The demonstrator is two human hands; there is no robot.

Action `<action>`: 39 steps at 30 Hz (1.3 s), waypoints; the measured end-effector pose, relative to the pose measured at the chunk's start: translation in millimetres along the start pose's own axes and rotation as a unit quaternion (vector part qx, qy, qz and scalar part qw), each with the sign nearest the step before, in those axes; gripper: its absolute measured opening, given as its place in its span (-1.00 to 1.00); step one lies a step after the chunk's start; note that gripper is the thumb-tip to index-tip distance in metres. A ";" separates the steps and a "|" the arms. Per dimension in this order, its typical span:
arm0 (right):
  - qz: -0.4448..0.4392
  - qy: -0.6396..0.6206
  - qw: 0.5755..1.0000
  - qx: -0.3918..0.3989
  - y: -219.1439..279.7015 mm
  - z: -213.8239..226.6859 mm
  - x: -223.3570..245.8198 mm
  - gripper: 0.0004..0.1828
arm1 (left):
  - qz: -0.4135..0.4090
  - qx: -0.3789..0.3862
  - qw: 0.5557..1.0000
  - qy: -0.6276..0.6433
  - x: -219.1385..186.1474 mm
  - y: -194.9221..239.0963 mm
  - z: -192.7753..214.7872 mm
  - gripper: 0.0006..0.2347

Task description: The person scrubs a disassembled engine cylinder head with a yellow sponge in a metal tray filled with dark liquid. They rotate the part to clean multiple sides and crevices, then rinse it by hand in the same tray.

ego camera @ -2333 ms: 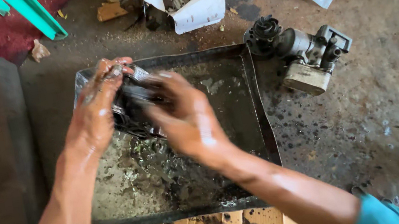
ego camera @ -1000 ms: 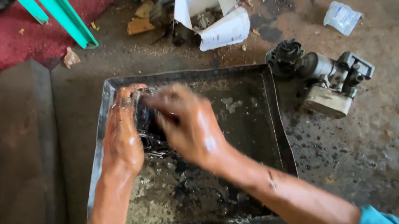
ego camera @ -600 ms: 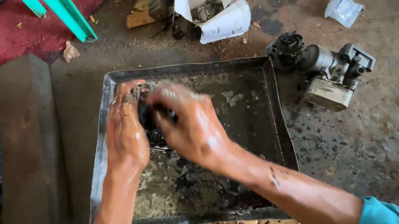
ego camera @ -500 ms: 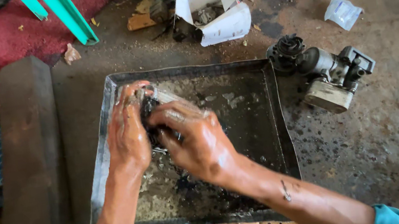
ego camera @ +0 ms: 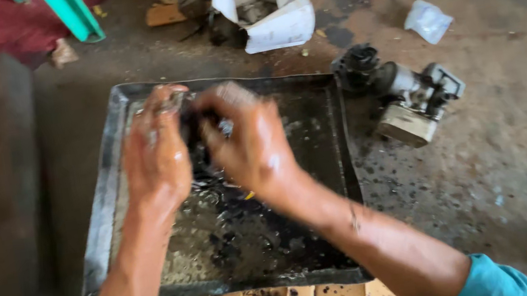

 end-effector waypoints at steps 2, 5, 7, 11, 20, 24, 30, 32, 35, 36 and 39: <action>0.020 -0.022 0.999 0.013 1.8 -3.7 3.4 -0.79 | 0.055 0.033 0.998 0.003 6.8 -1.9 0.5 -0.66; -0.021 -0.022 1.000 0.003 6.4 -8.8 -0.1 -0.80 | 0.054 0.027 0.997 0.054 8.1 7.8 1.4 -0.66; -0.102 -0.005 0.994 -0.025 0.9 -6.7 -7.6 -0.78 | 0.038 0.016 0.997 0.059 4.0 12.8 3.1 -0.66; -0.028 -0.021 0.999 -0.005 -2.3 -10.7 6.2 -0.80 | 0.052 0.014 0.998 0.018 2.8 2.8 8.6 -0.64; -0.086 -0.017 0.996 -0.015 2.7 -11.3 -7.9 -0.81 | 0.059 0.024 0.998 0.014 10.2 -0.5 1.9 -0.69; -0.090 -0.058 0.994 -0.030 2.1 -8.3 -3.8 -0.81 | 0.038 0.003 0.998 -0.041 9.0 8.9 -3.1 -0.70; -0.069 -0.067 0.995 -0.026 4.7 -5.5 8.8 -0.80 | 0.015 0.007 0.999 -0.045 -4.5 -5.9 -0.8 -0.68; -0.115 -0.119 0.986 -0.004 31.5 -5.7 -13.3 -0.79 | 0.098 0.007 0.994 -0.041 0.9 5.2 -3.7 -0.63; -0.226 -0.146 0.963 -0.023 61.5 5.9 -77.5 -0.80 | 0.106 -0.019 0.993 -0.054 -0.5 8.2 1.3 -0.52; -0.243 -0.132 0.960 -0.049 71.1 15.9 -100.5 -0.77 | 0.091 -0.029 0.994 -0.059 -3.9 6.8 1.6 -0.47; -0.296 -0.154 0.937 -0.101 104.2 44.2 -162.9 -0.72 | 0.098 0.092 0.988 -0.076 -6.6 2.8 -2.7 -0.32</action>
Point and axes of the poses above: each hand's wrist, its own y-axis away from the middle knuckle, its own z-axis out of the back of the hand, x = y × z, the point moved 4 cm from there along -y, towards the middle knuckle, and after that the axes turned 13 degrees about -y, right-handed, at the moved point
